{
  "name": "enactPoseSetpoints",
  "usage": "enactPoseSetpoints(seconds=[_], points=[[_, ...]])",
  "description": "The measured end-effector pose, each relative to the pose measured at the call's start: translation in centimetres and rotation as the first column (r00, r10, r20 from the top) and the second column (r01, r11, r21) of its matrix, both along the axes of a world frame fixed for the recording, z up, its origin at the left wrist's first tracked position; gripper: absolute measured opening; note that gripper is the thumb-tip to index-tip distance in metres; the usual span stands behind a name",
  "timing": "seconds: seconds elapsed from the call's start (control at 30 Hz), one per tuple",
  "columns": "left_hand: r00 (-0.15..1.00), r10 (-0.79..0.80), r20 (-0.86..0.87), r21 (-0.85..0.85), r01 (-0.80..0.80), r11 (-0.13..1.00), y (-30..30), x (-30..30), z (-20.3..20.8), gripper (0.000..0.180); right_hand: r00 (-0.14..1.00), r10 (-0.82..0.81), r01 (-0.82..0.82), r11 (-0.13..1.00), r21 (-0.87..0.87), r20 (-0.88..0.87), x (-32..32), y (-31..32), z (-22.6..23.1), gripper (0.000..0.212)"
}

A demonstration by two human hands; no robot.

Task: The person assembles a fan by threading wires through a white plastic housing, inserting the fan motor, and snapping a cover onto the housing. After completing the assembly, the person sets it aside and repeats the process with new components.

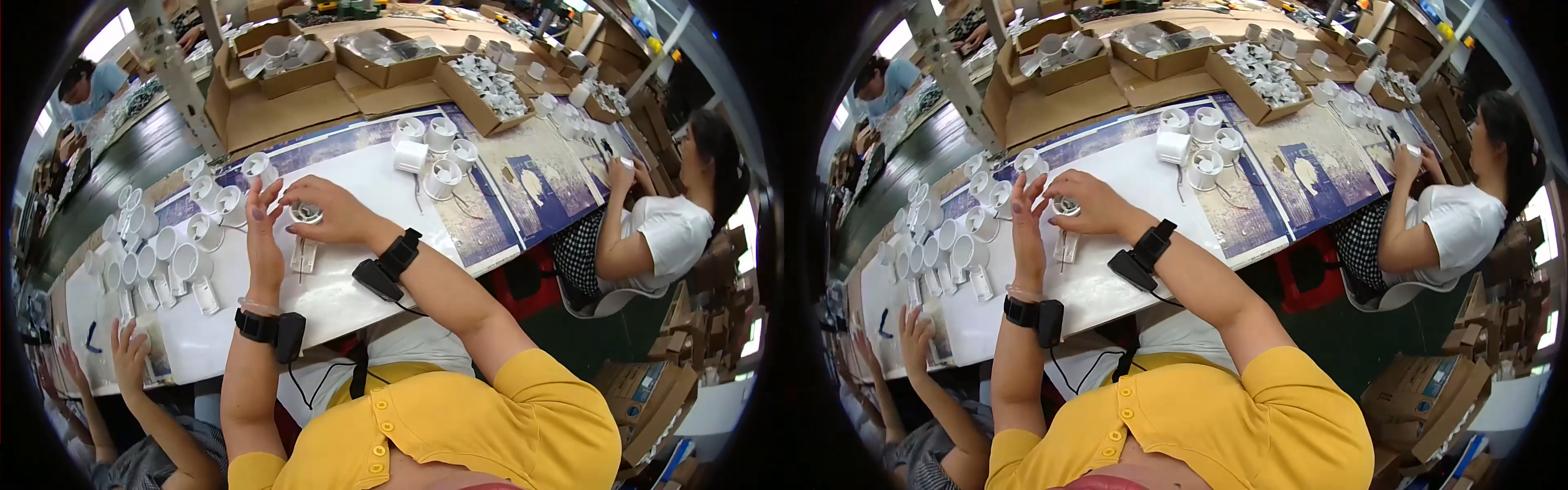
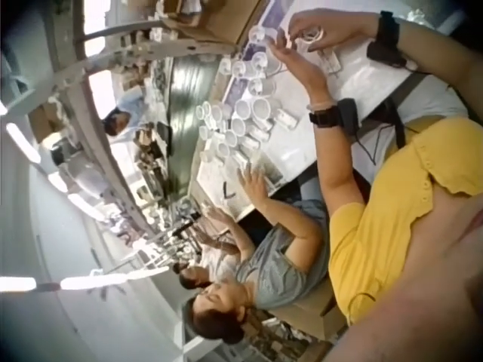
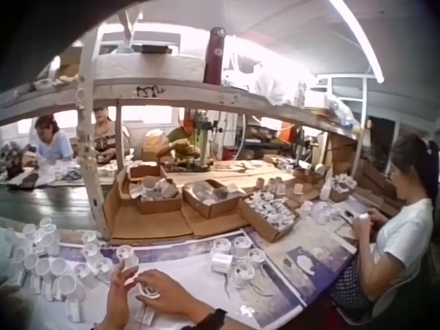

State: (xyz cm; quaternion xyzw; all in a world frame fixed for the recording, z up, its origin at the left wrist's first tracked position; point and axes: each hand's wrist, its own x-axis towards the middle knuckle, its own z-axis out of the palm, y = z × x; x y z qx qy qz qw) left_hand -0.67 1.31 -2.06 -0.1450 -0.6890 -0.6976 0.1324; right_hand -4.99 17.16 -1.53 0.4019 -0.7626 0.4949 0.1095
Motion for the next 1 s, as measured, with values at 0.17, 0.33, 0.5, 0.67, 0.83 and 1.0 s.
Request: enactPoseSetpoints(seconds=[0.17,0.33,0.5,0.67,0.83,1.0], points=[[0.996,-0.071,0.050,0.093,0.066,0.993,-1.0,-1.5,-2.4,0.071,0.996,0.007,-0.009,1.000,-0.025,-0.094,-1.1,-0.6,-1.4,0.036],[0.993,0.029,0.117,0.081,-0.038,0.996,-0.9,-0.4,-0.5,0.071,0.990,0.050,-0.025,0.982,-0.186,0.129,-0.2,-0.8,0.2,0.037],[0.973,-0.083,0.213,0.320,0.011,0.947,0.0,-1.0,-2.0,0.069,0.919,0.211,-0.095,0.938,-0.334,0.333,0.1,-0.3,0.9,0.035],[0.944,-0.140,0.298,0.303,0.046,0.952,-1.8,-1.4,-3.8,0.065,0.878,0.292,-0.138,0.913,-0.383,0.378,0.3,-0.9,0.7,0.029],[0.913,-0.207,0.351,0.289,0.104,0.951,-3.4,-2.1,-5.4,0.059,0.881,0.272,-0.120,0.920,-0.373,0.387,0.1,-1.0,0.4,0.034],[0.922,-0.136,0.364,0.205,0.063,0.977,-3.7,-1.9,-5.8,0.053,0.882,0.267,-0.117,0.922,-0.368,0.388,0.3,-1.0,0.6,0.033]])
